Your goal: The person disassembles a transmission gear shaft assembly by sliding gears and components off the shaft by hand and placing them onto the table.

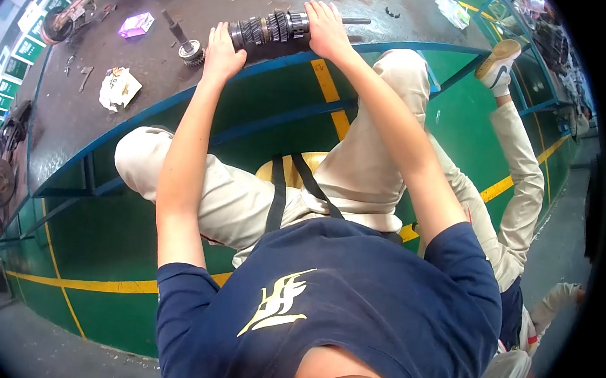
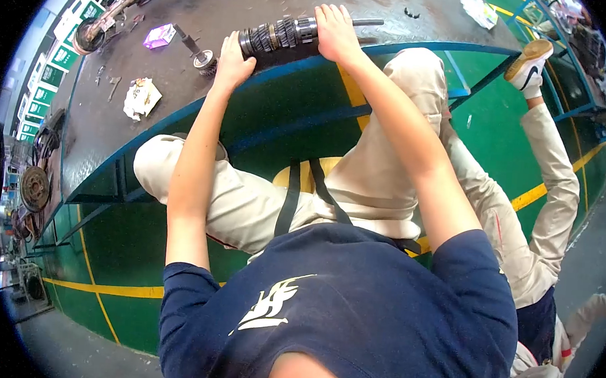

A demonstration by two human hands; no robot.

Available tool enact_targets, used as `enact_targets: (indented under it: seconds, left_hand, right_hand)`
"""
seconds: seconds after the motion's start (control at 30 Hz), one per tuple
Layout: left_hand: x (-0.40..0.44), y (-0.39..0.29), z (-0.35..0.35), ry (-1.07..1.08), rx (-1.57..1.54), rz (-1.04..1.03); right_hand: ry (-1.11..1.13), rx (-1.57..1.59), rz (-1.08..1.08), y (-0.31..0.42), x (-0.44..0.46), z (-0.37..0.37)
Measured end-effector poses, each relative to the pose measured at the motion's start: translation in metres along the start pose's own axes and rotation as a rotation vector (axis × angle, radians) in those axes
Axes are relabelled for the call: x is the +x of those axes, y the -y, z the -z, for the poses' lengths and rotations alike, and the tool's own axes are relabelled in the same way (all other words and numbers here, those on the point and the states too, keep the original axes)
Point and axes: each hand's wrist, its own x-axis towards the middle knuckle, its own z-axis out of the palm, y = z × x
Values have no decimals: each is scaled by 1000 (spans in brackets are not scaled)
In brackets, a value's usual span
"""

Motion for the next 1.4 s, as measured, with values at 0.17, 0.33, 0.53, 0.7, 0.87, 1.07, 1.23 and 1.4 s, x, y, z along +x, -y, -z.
enact_targets:
  seconds: [0.17,0.33,0.53,0.7,0.87,1.07,1.23,1.4]
  left_hand:
    - [-3,1,1,-11,-78,-32]
    - [-13,-3,8,0,-60,-63]
    - [-19,-4,10,31,0,-79]
    - [-24,-15,6,-70,18,-54]
    - [-24,-27,19,-134,-25,28]
    - [2,-14,14,-84,97,-13]
    - [13,-10,0,8,-54,117]
    - [12,-22,17,0,-64,37]
  right_hand:
    - [-132,-98,37,-1,-7,-8]
    - [-99,-92,26,2,-10,-2]
    - [-129,-44,23,10,-17,7]
    - [-298,16,36,9,-20,3]
    - [-263,101,35,6,-9,12]
    - [-341,7,26,6,-9,1]
    - [-168,123,-59,7,-6,0]
    - [-316,99,-22,12,-15,10]
